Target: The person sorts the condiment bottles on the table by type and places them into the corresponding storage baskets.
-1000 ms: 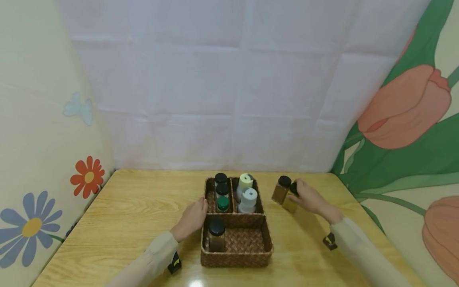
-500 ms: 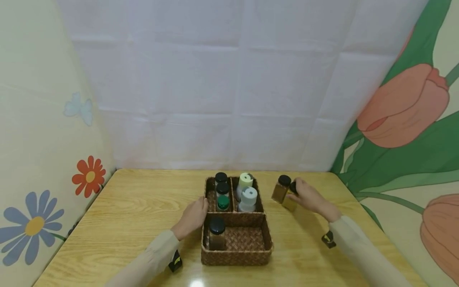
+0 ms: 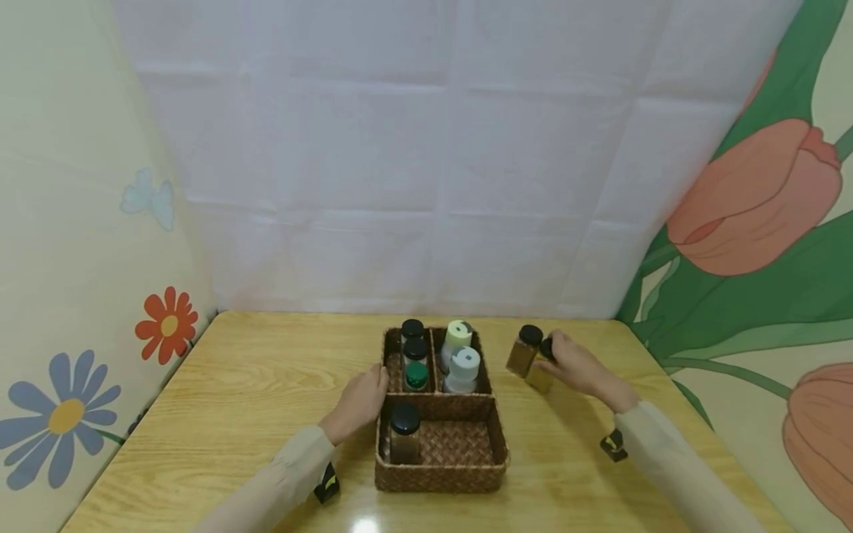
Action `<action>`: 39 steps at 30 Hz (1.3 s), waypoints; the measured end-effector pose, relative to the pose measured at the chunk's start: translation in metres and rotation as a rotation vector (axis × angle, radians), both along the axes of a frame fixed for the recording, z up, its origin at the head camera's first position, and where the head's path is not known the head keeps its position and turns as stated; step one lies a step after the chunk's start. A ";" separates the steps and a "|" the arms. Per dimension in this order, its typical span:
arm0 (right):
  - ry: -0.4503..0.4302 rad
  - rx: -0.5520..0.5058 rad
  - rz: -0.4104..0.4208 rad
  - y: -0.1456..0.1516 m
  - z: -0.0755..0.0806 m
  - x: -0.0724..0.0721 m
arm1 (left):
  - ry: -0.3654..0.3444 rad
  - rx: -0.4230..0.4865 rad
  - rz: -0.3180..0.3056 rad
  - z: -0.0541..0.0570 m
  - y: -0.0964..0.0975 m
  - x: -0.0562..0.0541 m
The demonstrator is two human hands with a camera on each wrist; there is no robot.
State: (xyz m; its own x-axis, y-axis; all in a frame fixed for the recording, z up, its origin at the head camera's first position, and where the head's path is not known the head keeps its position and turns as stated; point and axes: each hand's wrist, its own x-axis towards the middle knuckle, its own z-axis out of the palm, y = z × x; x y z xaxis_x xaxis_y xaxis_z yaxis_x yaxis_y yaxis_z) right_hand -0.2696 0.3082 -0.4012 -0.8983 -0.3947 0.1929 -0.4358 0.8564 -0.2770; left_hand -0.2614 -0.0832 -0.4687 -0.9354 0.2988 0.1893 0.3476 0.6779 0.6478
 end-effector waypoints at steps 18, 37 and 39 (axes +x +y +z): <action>-0.078 -0.043 -0.021 0.006 0.001 0.000 | -0.017 0.002 -0.013 0.001 0.001 0.003; 0.021 -0.018 0.020 0.003 0.012 0.009 | -0.021 0.020 -0.001 0.002 0.001 0.001; 0.039 -0.017 0.035 0.002 0.014 0.010 | -0.018 0.028 0.005 0.002 0.000 0.001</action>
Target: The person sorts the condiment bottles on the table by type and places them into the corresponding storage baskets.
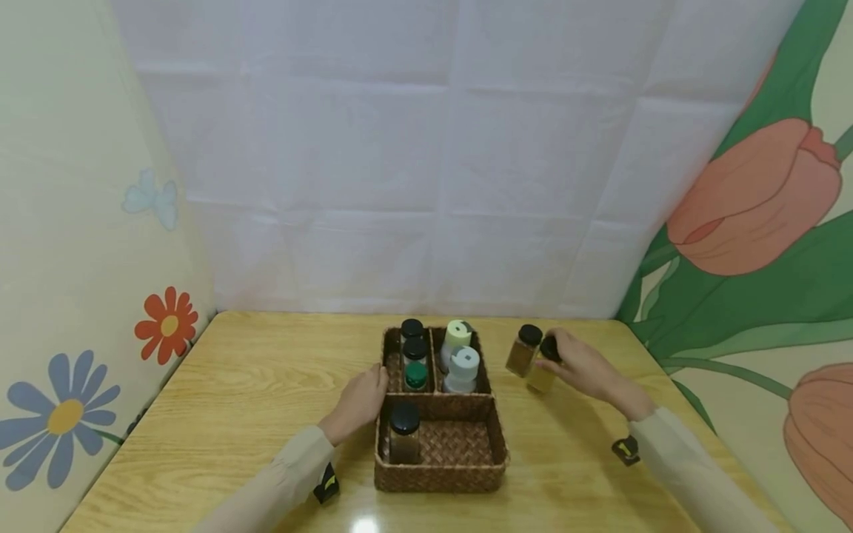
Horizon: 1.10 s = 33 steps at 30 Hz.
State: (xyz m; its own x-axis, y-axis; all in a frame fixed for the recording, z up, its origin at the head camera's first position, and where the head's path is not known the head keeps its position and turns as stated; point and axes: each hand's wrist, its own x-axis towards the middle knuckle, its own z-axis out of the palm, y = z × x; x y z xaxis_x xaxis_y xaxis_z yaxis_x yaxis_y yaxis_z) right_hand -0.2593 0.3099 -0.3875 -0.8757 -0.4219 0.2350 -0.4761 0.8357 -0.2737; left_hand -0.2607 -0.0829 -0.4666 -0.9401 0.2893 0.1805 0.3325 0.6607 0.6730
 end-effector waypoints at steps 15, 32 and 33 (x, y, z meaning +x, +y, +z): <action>-0.003 0.009 -0.013 -0.009 0.011 0.011 | 0.035 -0.060 -0.055 -0.001 -0.002 0.000; 0.031 0.051 -0.023 -0.023 0.023 0.022 | 0.050 -0.094 -0.052 -0.002 -0.002 0.002; 0.034 0.051 -0.018 -0.024 0.024 0.023 | 0.064 -0.110 -0.059 -0.002 -0.002 0.002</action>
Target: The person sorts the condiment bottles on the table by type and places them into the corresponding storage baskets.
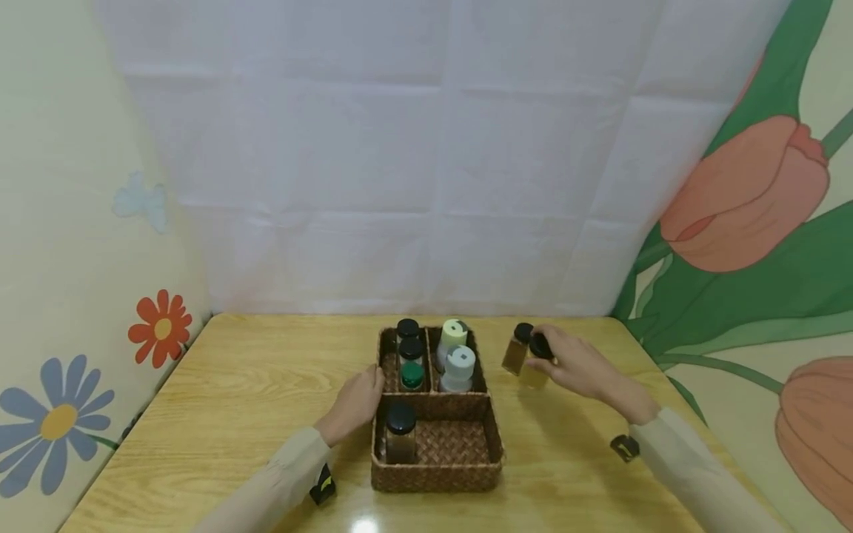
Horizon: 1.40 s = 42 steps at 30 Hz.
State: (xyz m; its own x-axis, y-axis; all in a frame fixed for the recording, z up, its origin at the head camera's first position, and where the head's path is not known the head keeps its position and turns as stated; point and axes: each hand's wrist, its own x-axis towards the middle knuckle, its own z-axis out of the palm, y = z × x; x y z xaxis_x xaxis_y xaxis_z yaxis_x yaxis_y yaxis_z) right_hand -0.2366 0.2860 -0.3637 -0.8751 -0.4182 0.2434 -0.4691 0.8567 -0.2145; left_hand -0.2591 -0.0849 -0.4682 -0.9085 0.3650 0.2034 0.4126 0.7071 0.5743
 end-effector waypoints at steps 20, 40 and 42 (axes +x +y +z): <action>0.057 0.044 0.041 -0.014 0.012 0.011 | -0.056 0.096 0.055 0.003 0.000 -0.002; 0.150 0.055 0.139 -0.032 0.022 0.022 | 0.040 0.075 -0.005 0.004 -0.001 0.003; 0.162 0.060 0.144 -0.033 0.022 0.023 | 0.014 0.070 0.012 0.002 0.000 0.001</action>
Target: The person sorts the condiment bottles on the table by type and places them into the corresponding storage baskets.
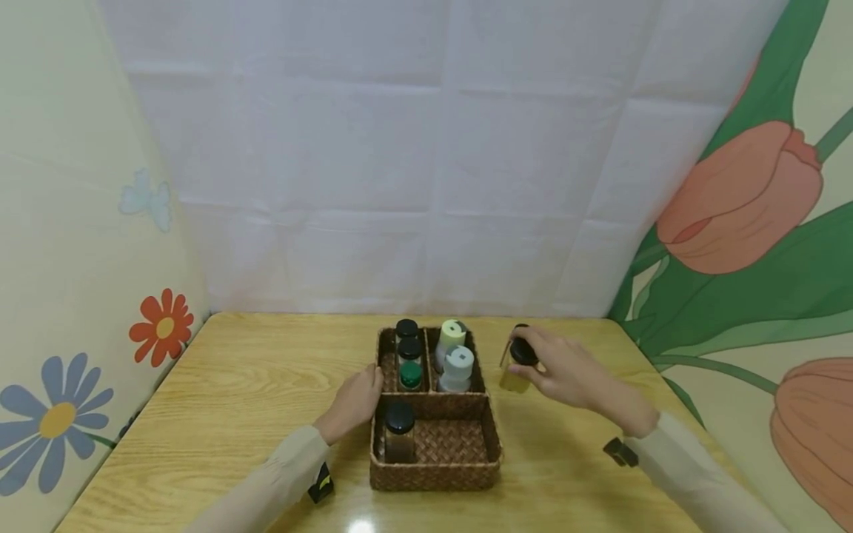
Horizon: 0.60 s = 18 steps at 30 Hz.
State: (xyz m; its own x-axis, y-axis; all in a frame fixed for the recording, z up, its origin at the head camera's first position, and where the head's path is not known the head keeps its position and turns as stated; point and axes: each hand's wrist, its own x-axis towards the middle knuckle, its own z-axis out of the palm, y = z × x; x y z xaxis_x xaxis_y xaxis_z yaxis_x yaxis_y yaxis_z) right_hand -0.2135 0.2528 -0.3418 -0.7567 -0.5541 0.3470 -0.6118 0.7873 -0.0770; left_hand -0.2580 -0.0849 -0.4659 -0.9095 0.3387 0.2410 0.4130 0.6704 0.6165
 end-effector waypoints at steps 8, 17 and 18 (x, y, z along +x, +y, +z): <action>-0.003 -0.013 0.036 -0.005 0.003 0.002 | -0.077 0.032 0.055 -0.001 0.000 -0.002; -0.007 -0.007 0.043 -0.012 0.005 0.005 | -0.051 0.035 0.048 -0.001 0.001 -0.001; -0.005 -0.008 0.048 -0.013 0.005 0.006 | -0.053 0.034 0.050 -0.001 0.001 -0.001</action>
State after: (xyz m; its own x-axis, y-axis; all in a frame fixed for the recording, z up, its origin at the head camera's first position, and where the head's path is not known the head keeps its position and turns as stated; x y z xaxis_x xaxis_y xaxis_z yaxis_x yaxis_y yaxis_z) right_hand -0.2079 0.2399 -0.3369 -0.7307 -0.5873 0.3481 -0.6488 0.7561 -0.0861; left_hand -0.2587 -0.0836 -0.4669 -0.9368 0.2850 0.2031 0.3460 0.6674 0.6594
